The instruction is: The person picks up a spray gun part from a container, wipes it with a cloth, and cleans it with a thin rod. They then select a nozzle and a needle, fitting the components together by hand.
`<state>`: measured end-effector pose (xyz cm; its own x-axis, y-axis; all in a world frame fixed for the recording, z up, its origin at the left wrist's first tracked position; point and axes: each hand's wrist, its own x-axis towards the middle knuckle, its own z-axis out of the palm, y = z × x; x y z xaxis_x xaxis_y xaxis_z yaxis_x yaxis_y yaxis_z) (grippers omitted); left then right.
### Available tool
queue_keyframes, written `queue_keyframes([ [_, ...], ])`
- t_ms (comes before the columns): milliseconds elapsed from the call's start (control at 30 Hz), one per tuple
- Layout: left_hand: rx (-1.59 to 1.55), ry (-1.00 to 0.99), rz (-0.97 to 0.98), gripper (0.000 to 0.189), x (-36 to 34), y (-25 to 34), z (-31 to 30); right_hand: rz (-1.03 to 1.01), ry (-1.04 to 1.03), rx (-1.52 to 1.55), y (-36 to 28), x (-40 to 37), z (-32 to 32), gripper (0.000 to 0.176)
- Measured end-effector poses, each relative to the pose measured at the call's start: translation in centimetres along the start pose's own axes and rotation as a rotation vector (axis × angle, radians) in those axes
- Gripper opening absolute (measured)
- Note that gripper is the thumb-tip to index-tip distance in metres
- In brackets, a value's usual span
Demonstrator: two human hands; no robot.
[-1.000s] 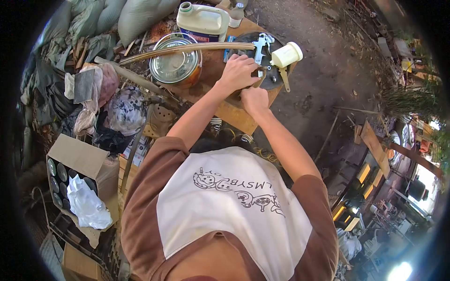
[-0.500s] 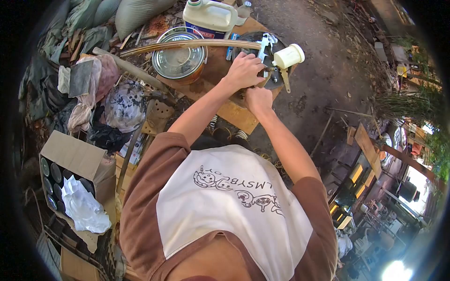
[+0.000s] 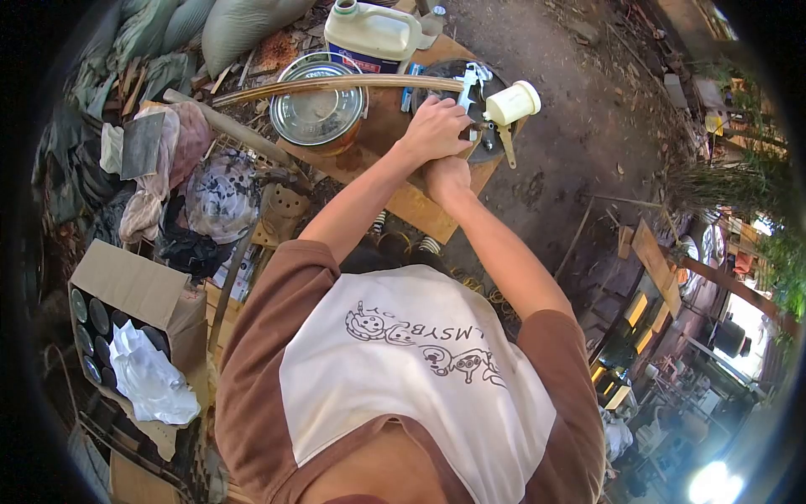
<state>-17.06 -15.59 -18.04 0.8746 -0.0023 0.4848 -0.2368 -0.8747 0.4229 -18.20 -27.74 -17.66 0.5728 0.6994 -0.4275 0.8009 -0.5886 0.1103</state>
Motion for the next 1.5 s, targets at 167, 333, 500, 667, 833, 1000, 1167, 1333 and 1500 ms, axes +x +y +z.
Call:
queue_keyframes([
  [167, 0.002, 0.012, 0.017, 0.033, -0.1, -0.1, 0.4, 0.031, 0.033, 0.054, -0.4, 0.5, 0.6, 0.031],
  [333, -0.01, -0.001, -0.003, 0.033, 0.1, 0.1, 0.0, -0.132, 0.097, -0.187, -0.2, 0.7, 0.6, 0.032],
  [500, -0.022, -0.025, 0.002, 0.034, 0.1, 0.0, -0.2, -0.052, -0.049, -0.116, 0.5, 0.8, -0.7, 0.029],
  [667, -0.037, -0.057, -0.001, 0.036, 0.2, -0.1, -0.3, -0.081, 0.029, -0.103, 1.4, 0.6, 0.2, 0.018],
  [833, -0.029, -0.076, 0.012, 0.037, 0.4, -0.2, -0.6, -0.084, 0.147, -0.056, 1.4, -0.2, -0.2, 0.013],
  [1000, -0.008, -0.059, 0.031, 0.037, 0.5, -0.2, -0.6, -0.104, 0.163, -0.024, 1.0, -0.8, -1.0, 0.013],
  [1167, -0.018, -0.092, 0.029, 0.033, 1.0, 0.0, -0.7, -0.037, 0.139, 0.001, 1.1, -1.0, -1.1, 0.013],
  [1333, -0.005, -0.075, 0.041, 0.035, 1.1, 0.1, -0.6, -0.051, 0.033, -0.152, 0.6, 0.2, 0.4, 0.02],
  [1500, 0.004, -0.107, 0.025, 0.036, 1.2, 0.2, -0.7, -0.066, 0.153, -0.187, 0.9, 0.7, 1.1, 0.021],
])
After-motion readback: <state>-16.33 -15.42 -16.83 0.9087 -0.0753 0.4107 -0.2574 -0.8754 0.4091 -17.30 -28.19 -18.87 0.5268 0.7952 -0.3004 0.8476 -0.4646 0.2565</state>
